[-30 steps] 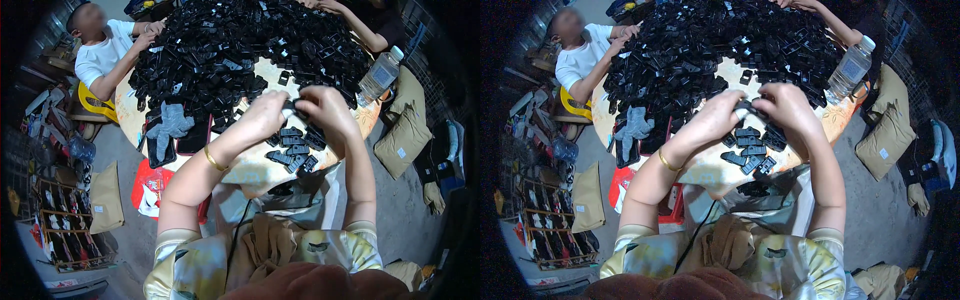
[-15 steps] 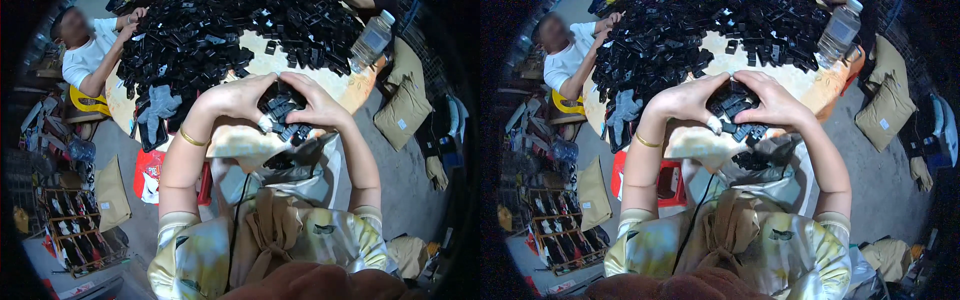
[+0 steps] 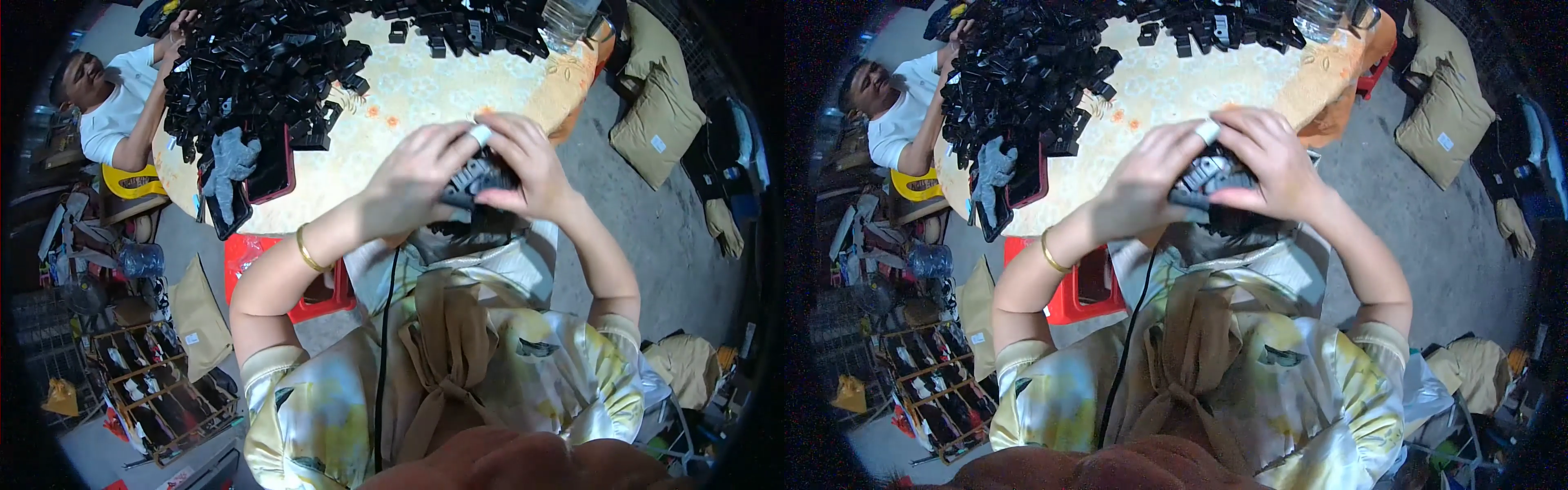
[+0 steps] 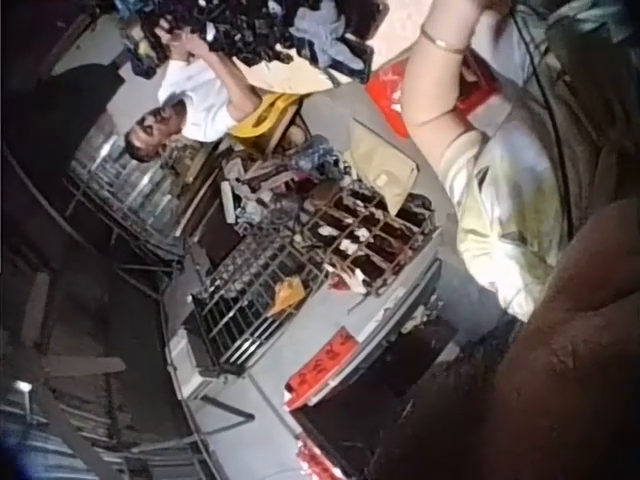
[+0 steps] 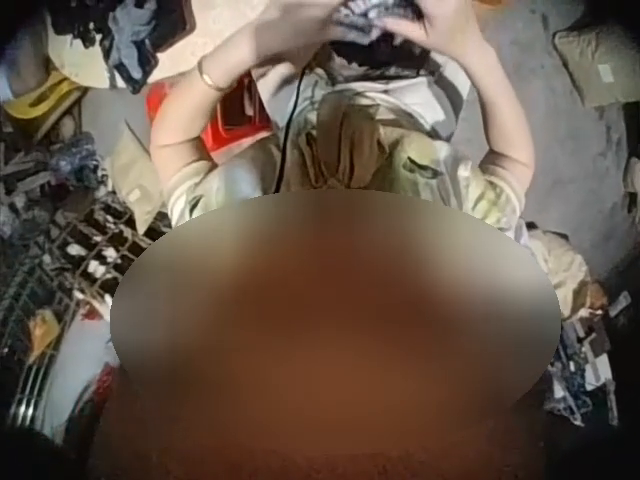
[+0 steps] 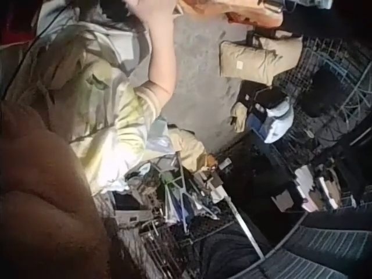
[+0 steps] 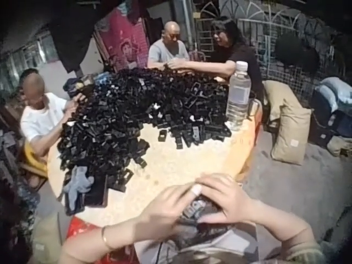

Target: Sorting and inspecting small black plastic components on a production table.

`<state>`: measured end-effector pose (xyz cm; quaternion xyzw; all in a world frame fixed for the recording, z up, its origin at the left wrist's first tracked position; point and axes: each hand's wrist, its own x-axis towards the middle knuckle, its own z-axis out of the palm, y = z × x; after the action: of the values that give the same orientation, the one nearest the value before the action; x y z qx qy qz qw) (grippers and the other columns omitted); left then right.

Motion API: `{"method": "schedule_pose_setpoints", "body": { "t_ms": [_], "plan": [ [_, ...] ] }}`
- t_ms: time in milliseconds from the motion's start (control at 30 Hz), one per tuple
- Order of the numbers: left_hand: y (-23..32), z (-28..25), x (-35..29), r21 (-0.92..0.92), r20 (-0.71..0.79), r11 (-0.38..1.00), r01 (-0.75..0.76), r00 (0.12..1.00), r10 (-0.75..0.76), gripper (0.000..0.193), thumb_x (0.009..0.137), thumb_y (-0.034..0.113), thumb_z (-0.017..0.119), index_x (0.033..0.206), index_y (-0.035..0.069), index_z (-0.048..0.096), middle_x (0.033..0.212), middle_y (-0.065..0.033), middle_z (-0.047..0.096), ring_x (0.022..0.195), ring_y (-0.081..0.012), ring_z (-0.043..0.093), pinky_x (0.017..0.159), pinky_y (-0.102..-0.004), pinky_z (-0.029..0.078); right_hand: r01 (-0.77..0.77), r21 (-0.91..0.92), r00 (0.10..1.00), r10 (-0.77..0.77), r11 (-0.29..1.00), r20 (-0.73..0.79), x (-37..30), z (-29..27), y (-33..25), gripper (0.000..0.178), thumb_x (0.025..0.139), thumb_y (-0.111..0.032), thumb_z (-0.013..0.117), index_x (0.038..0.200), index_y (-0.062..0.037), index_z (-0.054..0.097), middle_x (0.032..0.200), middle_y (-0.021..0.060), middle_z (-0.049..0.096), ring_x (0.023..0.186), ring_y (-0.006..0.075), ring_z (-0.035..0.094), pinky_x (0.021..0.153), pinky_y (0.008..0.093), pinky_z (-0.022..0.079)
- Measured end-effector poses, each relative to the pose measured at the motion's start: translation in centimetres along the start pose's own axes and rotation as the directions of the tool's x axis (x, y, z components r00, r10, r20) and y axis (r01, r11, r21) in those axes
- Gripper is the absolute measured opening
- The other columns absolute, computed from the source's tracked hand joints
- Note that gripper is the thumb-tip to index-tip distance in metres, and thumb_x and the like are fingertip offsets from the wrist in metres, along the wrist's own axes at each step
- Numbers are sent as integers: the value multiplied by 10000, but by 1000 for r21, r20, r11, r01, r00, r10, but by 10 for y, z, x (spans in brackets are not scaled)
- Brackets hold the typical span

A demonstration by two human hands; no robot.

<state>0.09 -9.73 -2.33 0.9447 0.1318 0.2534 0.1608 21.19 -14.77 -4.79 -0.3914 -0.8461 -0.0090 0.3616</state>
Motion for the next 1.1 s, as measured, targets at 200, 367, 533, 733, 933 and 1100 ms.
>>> {"method": "schedule_pose_setpoints", "body": {
  "t_ms": [200, 367, 533, 733, 933, 1100],
  "plan": [
    [16, 24, -3, 320, 92, 911, -260, 966, 244, 429, 681, 205, 620, 1094, 117, 543, 1192, -155, 524, 1099, -278, 520, 923, -434, 421, -87, -74, 996, 89, 993, 19, -41, -5, -19, 626, 705, -301, 686, 1210, 0, 471, 1230, 199, 480, 1101, 371, 490, 934, 473, 384],
    [13, 49, -4, 224, 76, 823, -521, 852, 519, 252, 720, 207, 535, 937, 80, 556, 982, -120, 580, 976, -251, 557, 897, -415, 435, -117, 10, 985, 114, 993, 128, -63, -8, -24, 625, 661, -197, 654, 1226, -8, 465, 1253, 202, 464, 1119, 375, 479, 958, 486, 370],
    [9, 55, -14, 204, 180, 744, -636, 772, 610, 153, 680, 189, 545, 787, 81, 532, 752, -45, 523, 788, -206, 548, 824, -358, 442, 22, -37, 993, -18, 999, 119, -37, -22, -16, 447, 631, -28, 609, 1075, -15, 559, 1079, 174, 583, 963, 329, 580, 846, 446, 454],
    [-13, -8, 21, 167, -43, 932, -322, 942, 334, 167, 651, 98, 611, 795, 54, 538, 723, -67, 505, 716, -244, 530, 679, -353, 442, 15, 66, 995, -8, 998, -94, 48, -24, 14, 287, 689, 60, 576, 971, 12, 605, 925, 148, 632, 801, 283, 630, 698, 335, 505],
    [-57, -37, 14, 590, -234, 735, 334, 942, -240, 214, 721, 111, 562, 911, 12, 560, 934, -122, 511, 868, -262, 490, 662, -354, 450, 28, 168, 999, -23, 985, -32, 142, 34, 39, 264, 727, -1, 597, 983, -50, 633, 984, 126, 617, 929, 304, 585, 816, 369, 470],
    [-80, -26, -5, 679, -249, 622, 390, 919, -305, 214, 709, 80, 562, 900, -17, 566, 925, -146, 505, 888, -260, 488, 676, -328, 475, 163, 85, 976, -173, 983, 130, 193, 81, 58, 340, 741, -34, 630, 1077, -79, 606, 1169, 121, 527, 1040, 304, 533, 877, 361, 450]
  ]
}}
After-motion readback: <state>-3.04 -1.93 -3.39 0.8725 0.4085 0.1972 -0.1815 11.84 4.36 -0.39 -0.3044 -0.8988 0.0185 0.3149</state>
